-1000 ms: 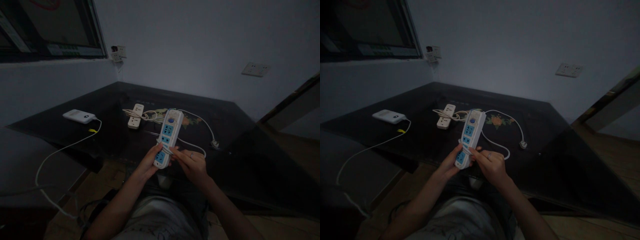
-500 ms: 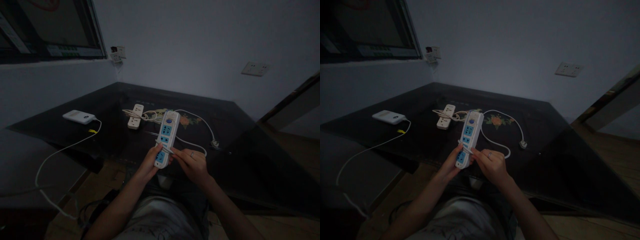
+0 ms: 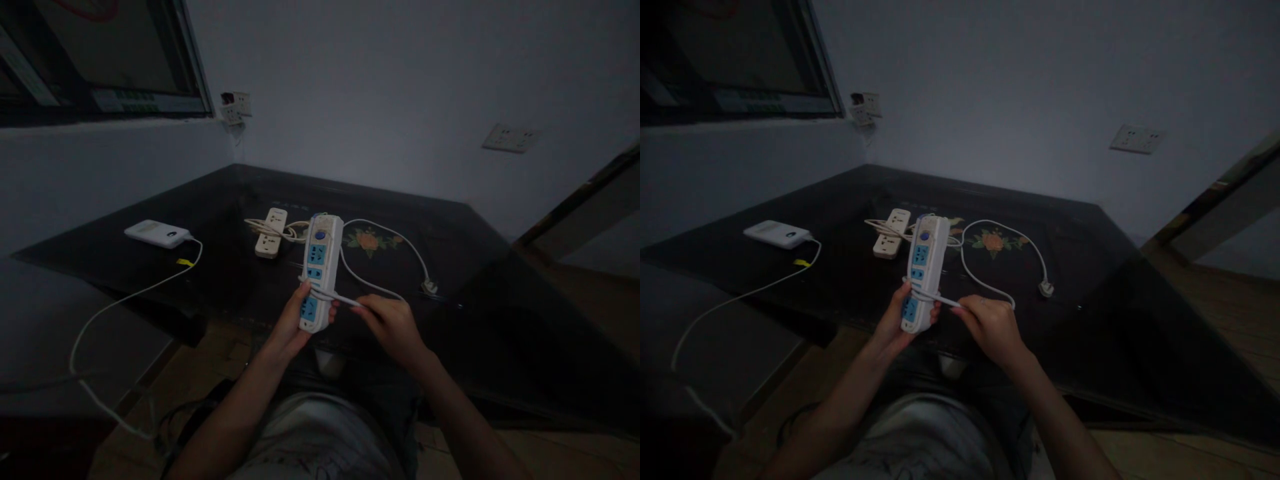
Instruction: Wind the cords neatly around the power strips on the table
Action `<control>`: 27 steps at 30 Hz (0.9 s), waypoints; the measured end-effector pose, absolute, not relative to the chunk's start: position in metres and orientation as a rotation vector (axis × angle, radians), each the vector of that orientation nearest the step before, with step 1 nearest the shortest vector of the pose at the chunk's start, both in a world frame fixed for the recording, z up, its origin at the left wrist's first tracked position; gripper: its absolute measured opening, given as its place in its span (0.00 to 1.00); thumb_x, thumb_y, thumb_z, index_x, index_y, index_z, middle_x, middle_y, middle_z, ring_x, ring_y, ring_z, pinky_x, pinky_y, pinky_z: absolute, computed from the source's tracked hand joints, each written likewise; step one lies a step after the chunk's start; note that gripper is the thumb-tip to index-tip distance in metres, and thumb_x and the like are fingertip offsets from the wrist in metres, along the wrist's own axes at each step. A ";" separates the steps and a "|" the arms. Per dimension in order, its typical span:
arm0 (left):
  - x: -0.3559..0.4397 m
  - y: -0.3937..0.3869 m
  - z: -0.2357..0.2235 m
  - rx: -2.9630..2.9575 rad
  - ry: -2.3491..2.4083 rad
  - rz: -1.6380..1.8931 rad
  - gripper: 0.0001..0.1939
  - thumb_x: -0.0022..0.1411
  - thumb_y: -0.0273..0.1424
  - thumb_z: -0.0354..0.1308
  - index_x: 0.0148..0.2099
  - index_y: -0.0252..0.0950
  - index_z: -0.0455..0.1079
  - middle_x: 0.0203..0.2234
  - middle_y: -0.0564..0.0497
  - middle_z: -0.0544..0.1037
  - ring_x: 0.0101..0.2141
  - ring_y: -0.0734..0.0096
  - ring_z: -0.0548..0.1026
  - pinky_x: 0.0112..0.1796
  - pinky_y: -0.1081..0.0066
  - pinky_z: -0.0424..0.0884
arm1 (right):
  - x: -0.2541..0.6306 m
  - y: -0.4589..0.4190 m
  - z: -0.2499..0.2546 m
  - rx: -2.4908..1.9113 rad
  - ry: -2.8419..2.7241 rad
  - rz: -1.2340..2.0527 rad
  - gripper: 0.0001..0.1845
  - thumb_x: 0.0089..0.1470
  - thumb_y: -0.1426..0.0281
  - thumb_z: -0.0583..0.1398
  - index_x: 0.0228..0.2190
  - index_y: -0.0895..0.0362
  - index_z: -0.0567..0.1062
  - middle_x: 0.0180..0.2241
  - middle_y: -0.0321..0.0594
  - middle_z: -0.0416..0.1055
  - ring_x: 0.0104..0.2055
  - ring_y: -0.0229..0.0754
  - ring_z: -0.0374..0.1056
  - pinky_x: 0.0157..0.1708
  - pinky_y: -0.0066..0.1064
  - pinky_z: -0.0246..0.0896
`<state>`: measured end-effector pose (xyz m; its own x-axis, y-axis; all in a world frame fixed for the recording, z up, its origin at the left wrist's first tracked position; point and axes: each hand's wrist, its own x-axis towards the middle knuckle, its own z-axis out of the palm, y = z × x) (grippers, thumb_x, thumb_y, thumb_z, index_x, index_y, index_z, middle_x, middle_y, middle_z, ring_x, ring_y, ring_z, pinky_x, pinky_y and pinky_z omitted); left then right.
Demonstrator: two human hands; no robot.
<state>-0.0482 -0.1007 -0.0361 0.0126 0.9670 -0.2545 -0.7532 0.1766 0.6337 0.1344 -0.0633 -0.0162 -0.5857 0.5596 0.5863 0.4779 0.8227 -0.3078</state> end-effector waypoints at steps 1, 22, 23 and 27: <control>-0.049 -0.101 -0.034 0.360 0.727 1.390 0.19 0.60 0.42 0.57 0.41 0.28 0.71 0.24 0.45 0.79 0.22 0.70 0.76 0.24 0.73 0.74 | 0.137 -0.062 -0.016 -0.775 -2.309 0.194 0.16 0.63 0.65 0.53 0.31 0.57 0.77 0.27 0.41 0.78 0.28 0.38 0.74 0.28 0.26 0.64; -0.051 -0.095 -0.051 0.547 0.657 1.453 0.26 0.48 0.47 0.67 0.40 0.29 0.70 0.25 0.46 0.78 0.21 0.69 0.75 0.22 0.73 0.72 | 0.148 -0.072 0.000 -0.694 -2.321 0.230 0.15 0.62 0.64 0.54 0.30 0.58 0.77 0.27 0.40 0.78 0.27 0.38 0.74 0.27 0.25 0.64; -0.051 -0.094 -0.051 0.558 0.662 1.462 0.27 0.47 0.47 0.67 0.40 0.29 0.70 0.25 0.46 0.78 0.21 0.69 0.75 0.22 0.73 0.72 | 0.149 -0.073 0.000 -0.696 -2.326 0.221 0.15 0.62 0.64 0.54 0.30 0.58 0.77 0.27 0.40 0.78 0.27 0.38 0.74 0.27 0.25 0.64; -0.051 -0.092 -0.053 0.558 0.695 1.474 0.26 0.48 0.47 0.67 0.38 0.29 0.70 0.24 0.46 0.78 0.21 0.69 0.75 0.21 0.73 0.72 | 0.150 -0.074 -0.001 -0.687 -2.321 0.186 0.16 0.62 0.64 0.54 0.30 0.59 0.77 0.27 0.41 0.78 0.28 0.38 0.75 0.28 0.25 0.64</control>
